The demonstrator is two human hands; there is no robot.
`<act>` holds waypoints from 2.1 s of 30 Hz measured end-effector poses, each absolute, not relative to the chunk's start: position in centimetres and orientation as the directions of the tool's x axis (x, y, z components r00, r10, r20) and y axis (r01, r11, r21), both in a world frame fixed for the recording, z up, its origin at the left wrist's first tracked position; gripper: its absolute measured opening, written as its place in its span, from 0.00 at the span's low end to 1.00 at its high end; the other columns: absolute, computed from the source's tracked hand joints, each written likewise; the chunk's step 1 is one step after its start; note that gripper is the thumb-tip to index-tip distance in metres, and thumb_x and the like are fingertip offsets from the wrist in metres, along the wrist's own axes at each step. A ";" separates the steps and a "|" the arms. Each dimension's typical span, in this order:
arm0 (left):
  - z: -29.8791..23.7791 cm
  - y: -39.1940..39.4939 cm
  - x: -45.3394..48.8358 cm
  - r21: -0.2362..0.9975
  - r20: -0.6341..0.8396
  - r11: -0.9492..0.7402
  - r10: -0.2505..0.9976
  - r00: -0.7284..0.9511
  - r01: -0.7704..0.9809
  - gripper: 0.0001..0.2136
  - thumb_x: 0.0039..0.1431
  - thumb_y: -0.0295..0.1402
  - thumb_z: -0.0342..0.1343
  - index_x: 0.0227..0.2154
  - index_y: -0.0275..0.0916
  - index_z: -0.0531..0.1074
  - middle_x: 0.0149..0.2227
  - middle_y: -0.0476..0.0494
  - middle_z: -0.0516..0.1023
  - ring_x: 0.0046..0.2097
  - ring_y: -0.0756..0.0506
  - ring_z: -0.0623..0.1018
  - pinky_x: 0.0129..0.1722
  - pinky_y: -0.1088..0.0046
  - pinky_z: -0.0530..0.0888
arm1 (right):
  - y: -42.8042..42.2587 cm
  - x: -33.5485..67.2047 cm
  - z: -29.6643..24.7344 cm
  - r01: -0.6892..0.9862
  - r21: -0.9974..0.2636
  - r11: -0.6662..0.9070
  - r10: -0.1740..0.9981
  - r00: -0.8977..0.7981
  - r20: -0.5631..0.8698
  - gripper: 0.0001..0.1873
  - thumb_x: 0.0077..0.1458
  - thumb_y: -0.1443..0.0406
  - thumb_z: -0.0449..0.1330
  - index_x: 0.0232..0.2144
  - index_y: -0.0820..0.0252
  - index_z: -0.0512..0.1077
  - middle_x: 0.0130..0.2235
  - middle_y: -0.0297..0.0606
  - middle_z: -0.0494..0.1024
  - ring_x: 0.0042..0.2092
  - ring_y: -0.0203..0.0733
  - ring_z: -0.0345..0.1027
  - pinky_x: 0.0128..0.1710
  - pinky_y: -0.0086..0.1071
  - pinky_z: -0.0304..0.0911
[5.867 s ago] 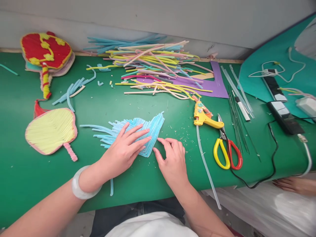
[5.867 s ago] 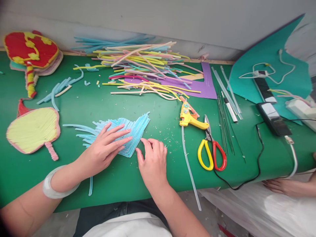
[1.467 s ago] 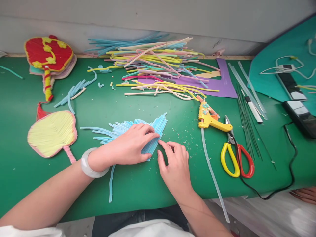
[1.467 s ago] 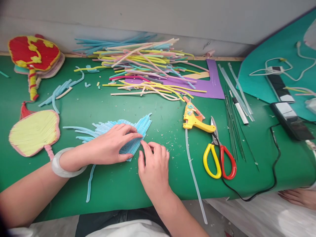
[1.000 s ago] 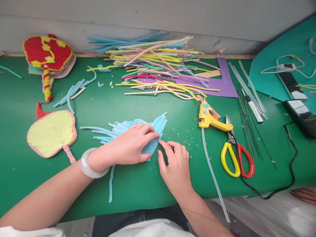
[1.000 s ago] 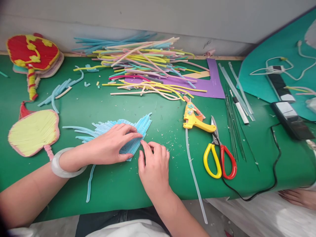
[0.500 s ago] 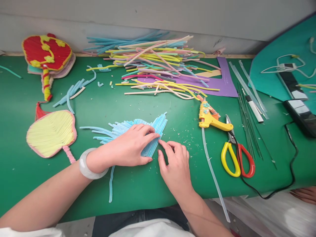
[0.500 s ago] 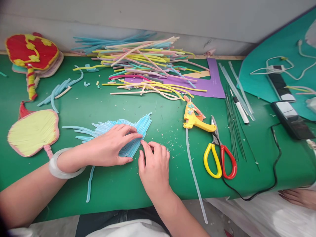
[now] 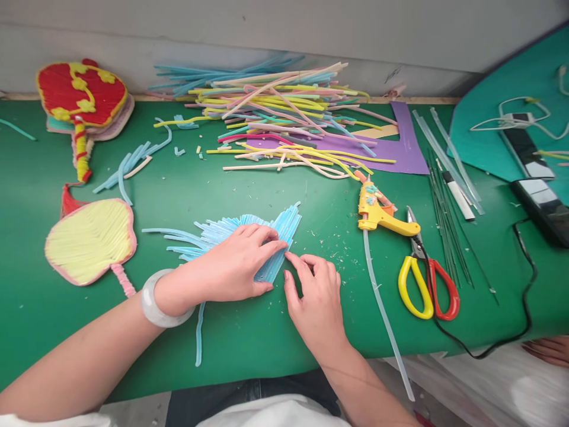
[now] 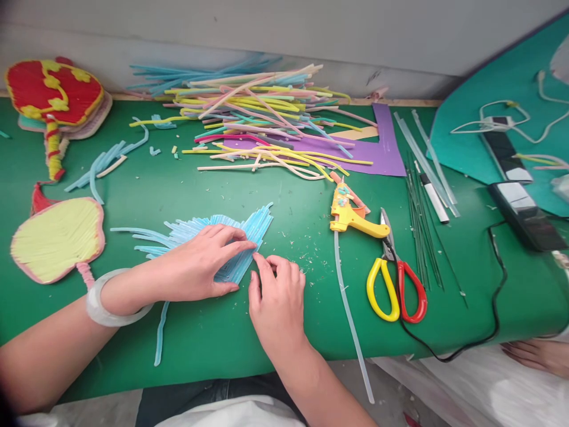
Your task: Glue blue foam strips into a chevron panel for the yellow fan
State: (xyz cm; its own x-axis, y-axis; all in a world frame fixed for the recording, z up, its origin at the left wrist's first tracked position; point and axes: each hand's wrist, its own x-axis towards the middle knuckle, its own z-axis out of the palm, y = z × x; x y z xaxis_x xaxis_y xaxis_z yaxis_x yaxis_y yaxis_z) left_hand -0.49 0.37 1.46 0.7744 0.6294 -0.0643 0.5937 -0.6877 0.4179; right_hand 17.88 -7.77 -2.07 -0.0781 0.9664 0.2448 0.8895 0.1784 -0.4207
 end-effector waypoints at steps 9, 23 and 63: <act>1.5 0.4 -0.4 0.403 -0.074 -0.694 0.625 0.777 0.597 0.33 0.52 0.39 0.67 0.59 0.40 0.62 0.56 0.35 0.67 0.57 0.34 0.68 0.56 0.55 0.66 | -7.8 17.8 -2.0 0.892 -0.416 0.177 0.967 -0.079 0.243 0.16 0.63 0.67 0.55 0.52 0.59 0.73 0.43 0.45 0.72 0.44 0.47 0.64 0.42 0.41 0.60; 1.3 0.3 -0.5 0.367 -0.052 -0.718 0.619 0.784 0.591 0.33 0.53 0.40 0.67 0.59 0.39 0.62 0.56 0.34 0.67 0.57 0.35 0.67 0.56 0.55 0.66 | -7.7 17.8 -2.1 0.895 -0.407 0.181 0.966 -0.084 0.244 0.16 0.63 0.67 0.55 0.52 0.60 0.73 0.43 0.45 0.72 0.44 0.48 0.64 0.43 0.41 0.60; 1.1 1.1 -0.9 0.434 -0.048 -0.714 0.591 0.805 0.550 0.20 0.69 0.41 0.48 0.58 0.38 0.65 0.54 0.34 0.69 0.53 0.37 0.70 0.53 0.57 0.68 | -7.8 18.1 -2.0 0.741 -0.636 0.215 0.929 0.047 0.368 0.11 0.67 0.69 0.50 0.47 0.58 0.70 0.41 0.40 0.76 0.43 0.41 0.68 0.45 0.37 0.64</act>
